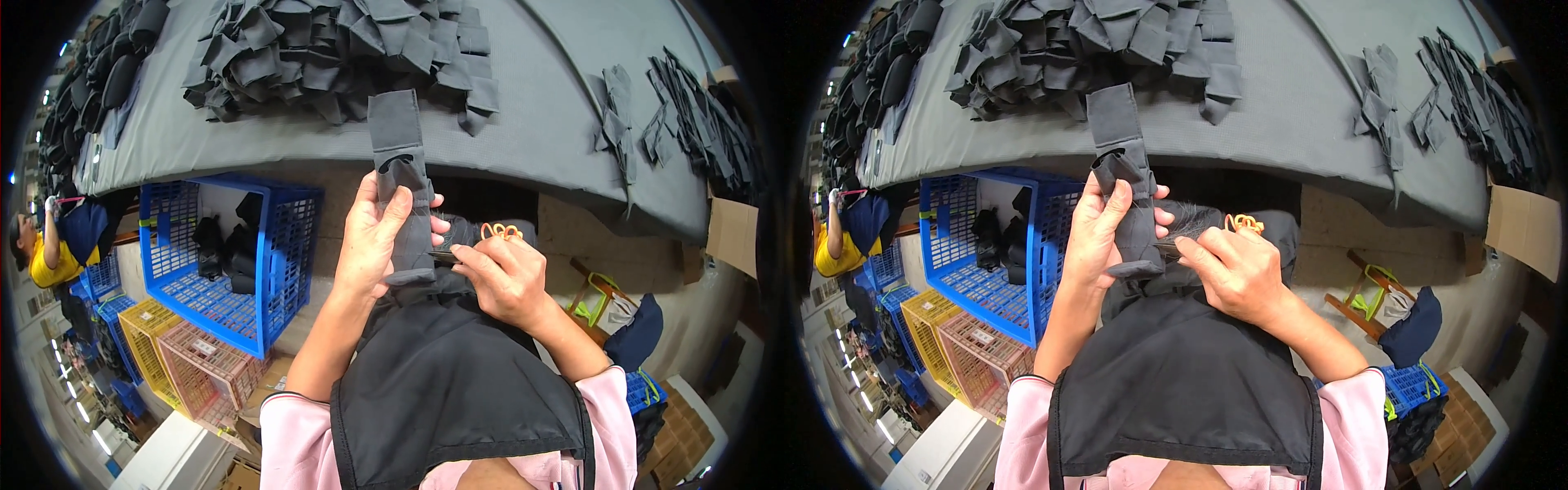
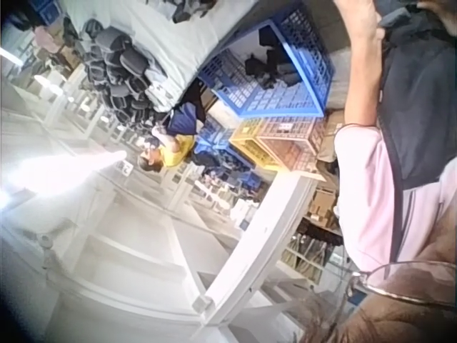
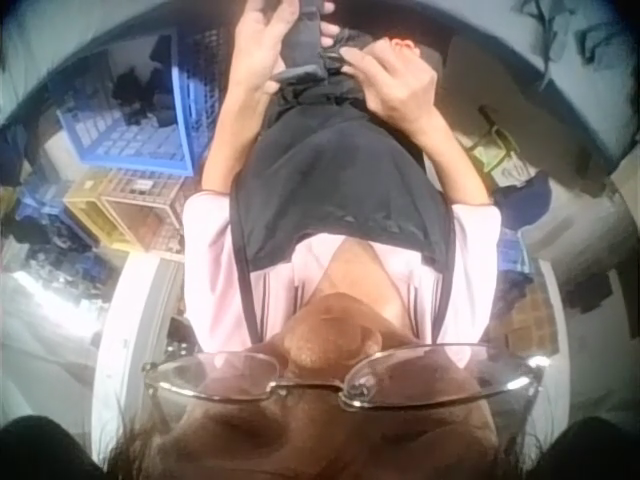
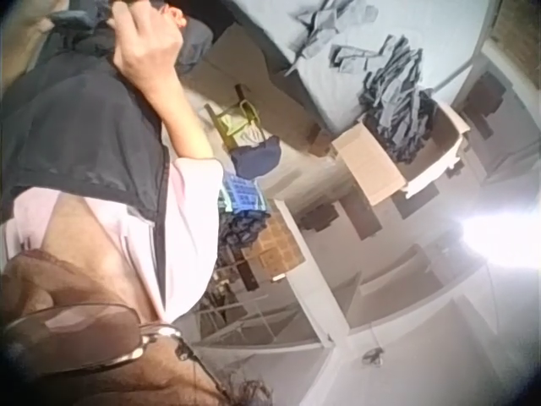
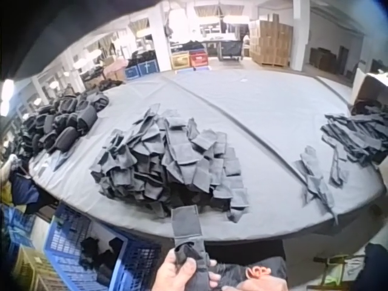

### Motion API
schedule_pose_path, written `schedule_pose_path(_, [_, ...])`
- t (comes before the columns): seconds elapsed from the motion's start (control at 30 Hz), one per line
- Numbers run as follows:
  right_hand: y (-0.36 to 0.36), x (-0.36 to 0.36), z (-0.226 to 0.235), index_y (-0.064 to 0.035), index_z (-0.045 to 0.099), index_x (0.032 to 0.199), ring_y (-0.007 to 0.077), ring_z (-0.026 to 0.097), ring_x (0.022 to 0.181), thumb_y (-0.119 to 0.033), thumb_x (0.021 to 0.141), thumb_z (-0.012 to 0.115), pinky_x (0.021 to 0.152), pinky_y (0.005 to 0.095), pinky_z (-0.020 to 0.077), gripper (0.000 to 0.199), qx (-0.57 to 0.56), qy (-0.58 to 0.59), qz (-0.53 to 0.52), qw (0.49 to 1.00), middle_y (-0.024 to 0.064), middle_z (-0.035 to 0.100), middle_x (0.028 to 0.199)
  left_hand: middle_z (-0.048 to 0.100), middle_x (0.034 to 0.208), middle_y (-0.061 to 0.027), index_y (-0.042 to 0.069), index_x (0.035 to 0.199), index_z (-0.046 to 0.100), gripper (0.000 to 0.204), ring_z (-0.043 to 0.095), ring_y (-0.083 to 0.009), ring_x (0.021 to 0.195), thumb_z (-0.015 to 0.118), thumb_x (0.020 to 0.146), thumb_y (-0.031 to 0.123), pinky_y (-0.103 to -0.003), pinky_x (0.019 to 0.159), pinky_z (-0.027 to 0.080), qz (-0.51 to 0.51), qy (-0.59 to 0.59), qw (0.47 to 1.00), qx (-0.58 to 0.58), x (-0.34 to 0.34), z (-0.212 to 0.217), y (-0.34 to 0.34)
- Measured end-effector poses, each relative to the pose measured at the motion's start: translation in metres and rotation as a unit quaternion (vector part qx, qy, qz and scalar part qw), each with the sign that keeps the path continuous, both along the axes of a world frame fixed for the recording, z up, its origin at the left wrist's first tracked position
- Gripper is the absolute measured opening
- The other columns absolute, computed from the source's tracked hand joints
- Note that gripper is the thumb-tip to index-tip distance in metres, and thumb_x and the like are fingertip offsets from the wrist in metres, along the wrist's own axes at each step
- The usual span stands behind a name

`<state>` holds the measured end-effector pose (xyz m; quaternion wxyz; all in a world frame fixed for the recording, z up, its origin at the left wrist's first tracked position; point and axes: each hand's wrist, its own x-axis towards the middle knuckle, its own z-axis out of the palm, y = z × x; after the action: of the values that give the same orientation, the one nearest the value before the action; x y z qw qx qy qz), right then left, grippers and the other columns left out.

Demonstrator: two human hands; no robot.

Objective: Trimming and cleaning excess material from small black fabric components using scissors in a manufacturing environment.

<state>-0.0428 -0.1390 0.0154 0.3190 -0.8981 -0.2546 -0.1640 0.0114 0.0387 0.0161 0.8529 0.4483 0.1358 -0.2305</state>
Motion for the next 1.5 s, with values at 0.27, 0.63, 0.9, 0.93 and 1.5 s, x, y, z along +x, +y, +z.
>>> schedule_pose_path(0.27, [0.003, -0.006, 0.005, -0.0059, 0.063, 0.09, 0.0159, 0.049, 0.052, -0.011, 0.065, 0.072, 0.048, 0.029, 0.0378, 0.026, 0.035, 0.023, -0.025, 0.999, 0.0018, 0.047, 0.066, 0.06, 0.096, -0.0175, 0.005, 0.112, 0.041, 0.034, 0.064, -0.0203, 0.073, 0.057, 0.089, 0.025, -0.031, 0.06, 0.056, -0.005, 0.001, 1.0, 0.018, -0.003, 0.002, -0.003])
schedule_pose_path(0.63, [0.007, 0.002, 0.011, -0.0079, 0.056, 0.087, 0.0201, 0.053, 0.054, -0.011, 0.064, 0.073, 0.048, 0.0298, 0.0411, 0.029, 0.003, 0.122, 0.03, 0.992, 0.0038, 0.049, 0.077, 0.06, 0.099, -0.0174, 0.005, 0.113, 0.042, 0.032, 0.064, -0.0206, 0.075, 0.056, 0.09, 0.021, -0.031, 0.065, 0.055, 0.001, -0.029, 0.999, 0.019, -0.011, 0.004, -0.007])
schedule_pose_path(0.9, [0.017, 0.003, 0.002, -0.0047, 0.058, 0.084, 0.0238, 0.054, 0.058, -0.002, 0.057, 0.072, 0.051, 0.0313, 0.0431, 0.031, 0.035, 0.083, 0.053, 0.995, 0.0073, 0.053, 0.072, 0.059, 0.099, -0.0159, 0.005, 0.117, 0.04, 0.034, 0.064, -0.0191, 0.076, 0.054, 0.091, 0.021, -0.031, 0.065, 0.055, -0.002, 0.006, 1.0, -0.012, -0.012, 0.005, -0.006])
schedule_pose_path(0.93, [0.016, 0.001, 0.001, -0.0047, 0.058, 0.084, 0.0238, 0.054, 0.058, -0.002, 0.057, 0.072, 0.051, 0.0313, 0.0431, 0.031, 0.034, 0.083, 0.053, 0.995, 0.0073, 0.053, 0.072, 0.059, 0.099, -0.0159, 0.005, 0.117, 0.04, 0.034, 0.064, -0.0191, 0.076, 0.054, 0.091, 0.021, -0.031, 0.065, 0.055, -0.002, 0.006, 1.0, -0.013, -0.012, 0.005, -0.006])
schedule_pose_path(1.5, [0.015, 0.026, -0.018, -0.0075, 0.061, 0.1, 0.0204, 0.055, 0.053, 0.005, 0.054, 0.064, 0.047, 0.0317, 0.0444, 0.048, 0.156, 0.183, -0.055, 0.969, 0.0055, 0.05, 0.072, 0.053, 0.112, -0.0145, 0.006, 0.142, 0.013, 0.056, 0.061, -0.0206, 0.088, 0.036, 0.091, 0.012, -0.035, 0.074, 0.053, -0.087, 0.08, 0.991, -0.066, -0.03, 0.005, -0.002])
